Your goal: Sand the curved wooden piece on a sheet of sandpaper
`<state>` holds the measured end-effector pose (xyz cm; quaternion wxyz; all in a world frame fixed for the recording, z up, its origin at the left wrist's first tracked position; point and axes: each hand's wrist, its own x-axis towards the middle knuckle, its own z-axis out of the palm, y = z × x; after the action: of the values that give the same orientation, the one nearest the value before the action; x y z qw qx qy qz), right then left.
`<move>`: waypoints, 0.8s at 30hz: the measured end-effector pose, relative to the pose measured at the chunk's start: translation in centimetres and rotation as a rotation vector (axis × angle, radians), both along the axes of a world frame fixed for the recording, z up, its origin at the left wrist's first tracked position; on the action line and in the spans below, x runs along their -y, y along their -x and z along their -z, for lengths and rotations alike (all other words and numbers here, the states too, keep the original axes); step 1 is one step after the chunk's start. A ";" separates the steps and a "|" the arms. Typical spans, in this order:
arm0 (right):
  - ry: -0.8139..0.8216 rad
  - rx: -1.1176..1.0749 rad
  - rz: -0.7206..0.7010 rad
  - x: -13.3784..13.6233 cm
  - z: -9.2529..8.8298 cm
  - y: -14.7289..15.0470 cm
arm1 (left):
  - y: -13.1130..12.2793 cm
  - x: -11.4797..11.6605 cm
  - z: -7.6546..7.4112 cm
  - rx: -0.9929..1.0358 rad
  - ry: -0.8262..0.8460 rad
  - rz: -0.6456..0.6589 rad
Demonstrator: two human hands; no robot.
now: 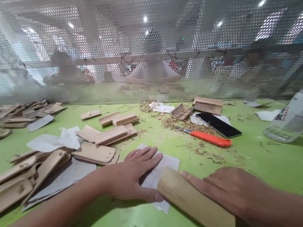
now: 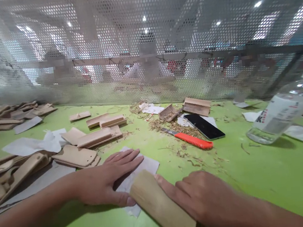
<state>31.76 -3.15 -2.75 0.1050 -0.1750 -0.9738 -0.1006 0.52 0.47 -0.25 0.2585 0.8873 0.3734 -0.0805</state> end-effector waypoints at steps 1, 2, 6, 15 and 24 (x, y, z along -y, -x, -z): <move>-0.009 0.011 -0.008 0.1 0.0 0.1 | 0.0 -0.1 -0.1 -0.001 0.004 0.006; -0.009 0.022 -0.005 0.2 0.0 0.0 | 0.1 -0.1 -0.2 0.002 0.010 0.014; 0.007 0.050 0.039 -0.8 0.4 -0.8 | 0.2 -0.4 -0.9 -0.002 0.047 0.053; -0.033 0.080 0.017 0.0 -0.1 -0.5 | 0.1 -0.4 -0.2 0.028 -0.023 0.063; -0.024 0.070 0.012 0.0 -0.2 -0.5 | -0.2 -0.3 -0.4 -0.054 -0.037 0.053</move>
<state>32.27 -3.16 -2.59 0.0722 -0.1758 -0.9745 -0.1190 0.70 0.73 0.19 0.2299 0.8989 0.3581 -0.1043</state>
